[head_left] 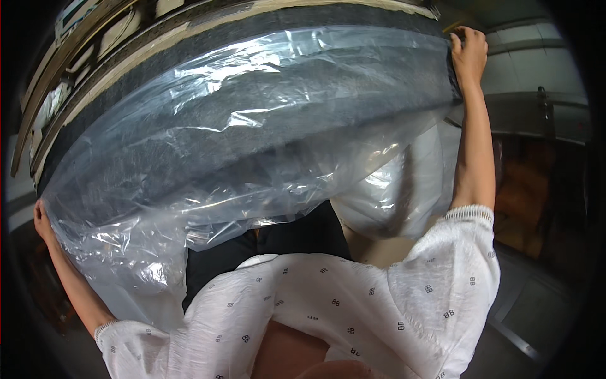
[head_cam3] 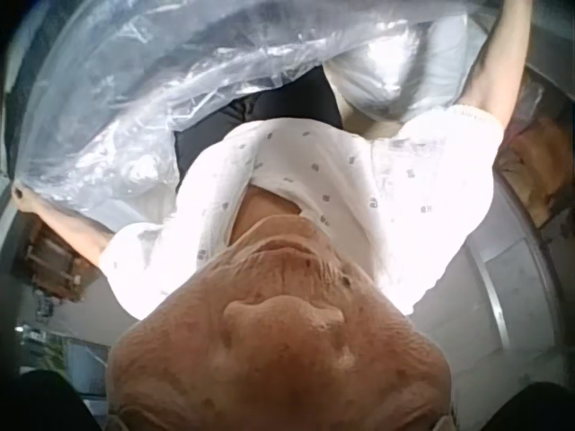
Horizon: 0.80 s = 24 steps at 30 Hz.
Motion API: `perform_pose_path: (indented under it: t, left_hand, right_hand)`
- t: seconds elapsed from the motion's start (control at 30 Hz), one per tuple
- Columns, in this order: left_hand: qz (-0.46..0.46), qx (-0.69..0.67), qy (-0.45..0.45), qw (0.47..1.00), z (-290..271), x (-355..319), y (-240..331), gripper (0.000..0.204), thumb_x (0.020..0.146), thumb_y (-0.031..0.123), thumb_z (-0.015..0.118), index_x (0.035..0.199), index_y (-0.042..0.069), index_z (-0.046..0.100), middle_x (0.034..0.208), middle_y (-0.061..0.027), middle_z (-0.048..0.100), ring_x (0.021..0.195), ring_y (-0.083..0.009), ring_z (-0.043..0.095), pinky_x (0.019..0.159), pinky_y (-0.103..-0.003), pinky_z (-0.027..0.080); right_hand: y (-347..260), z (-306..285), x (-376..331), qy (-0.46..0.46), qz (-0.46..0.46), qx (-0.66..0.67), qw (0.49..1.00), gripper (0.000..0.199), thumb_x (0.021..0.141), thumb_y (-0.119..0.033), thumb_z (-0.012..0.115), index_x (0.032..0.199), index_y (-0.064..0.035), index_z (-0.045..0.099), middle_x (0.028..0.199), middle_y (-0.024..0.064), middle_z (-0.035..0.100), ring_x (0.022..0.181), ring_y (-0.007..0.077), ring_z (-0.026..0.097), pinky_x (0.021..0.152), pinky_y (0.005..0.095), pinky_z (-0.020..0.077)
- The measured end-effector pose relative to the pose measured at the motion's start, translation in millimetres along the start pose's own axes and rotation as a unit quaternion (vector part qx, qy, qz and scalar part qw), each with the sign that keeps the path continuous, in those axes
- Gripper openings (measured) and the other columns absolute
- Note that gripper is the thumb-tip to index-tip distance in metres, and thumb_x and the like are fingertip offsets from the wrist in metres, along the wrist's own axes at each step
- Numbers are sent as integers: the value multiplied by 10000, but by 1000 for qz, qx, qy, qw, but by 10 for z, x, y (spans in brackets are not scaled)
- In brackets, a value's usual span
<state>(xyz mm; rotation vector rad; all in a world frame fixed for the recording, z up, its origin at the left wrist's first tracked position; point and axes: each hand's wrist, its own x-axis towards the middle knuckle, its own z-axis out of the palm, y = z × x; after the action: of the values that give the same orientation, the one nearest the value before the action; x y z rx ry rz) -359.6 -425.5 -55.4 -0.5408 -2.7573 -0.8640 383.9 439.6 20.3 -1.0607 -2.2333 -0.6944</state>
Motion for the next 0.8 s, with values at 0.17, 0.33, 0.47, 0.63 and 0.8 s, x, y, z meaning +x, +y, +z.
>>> perform_pose_path:
  t: [0.17, 0.33, 0.47, 0.63, 0.8]
  left_hand:
    - [-82, 86, 9, 993, 11, -464, 645, 400, 843, 367, 598, 1123, 82, 607, 1093, -53, 615, 994, -138, 556, 879, -242, 401]
    - [-103, 37, 138, 984, 284, -860, 1826, 370, 793, 399, 638, 1003, 94, 656, 932, -17, 656, 863, -147, 596, 765, -276, 457]
    - [-11, -243, 163, 956, 490, -757, 1801, 265, 769, 255, 704, 950, 65, 668, 847, 8, 642, 775, -75, 566, 712, -211, 447]
    - [-17, -337, 141, 931, 541, -701, 1626, 248, 757, 198, 718, 948, 47, 671, 845, -12, 649, 761, -78, 574, 702, -202, 451]
    - [-29, -425, 152, 892, 586, -736, 1678, 88, 804, 137, 635, 849, 61, 635, 711, 17, 589, 602, -68, 504, 522, -219, 408]
  right_hand:
    - [-697, -129, -251, -255, -62, 324, 909, 459, 929, -283, 412, 1302, -15, 408, 1376, 139, 374, 1298, 248, 315, 1061, 315, 223]
    - [-310, -125, -240, -231, -95, 309, 918, 439, 933, -179, 395, 1333, 0, 364, 1394, 142, 347, 1303, 239, 301, 1072, 325, 198]
    - [293, 471, -167, -266, 6, 217, 939, 564, 939, -371, 376, 1363, -8, 302, 1412, 155, 305, 1318, 289, 247, 1079, 353, 172]
    - [-322, -113, 193, -91, -164, -1, 982, 530, 920, -436, 409, 1299, -66, 423, 1336, 122, 417, 1217, 296, 395, 984, 361, 323]
    - [-2262, -1992, -648, -449, 126, 691, 552, 371, 911, -329, 480, 1018, 14, 569, 950, 91, 580, 810, 148, 569, 774, 274, 450]
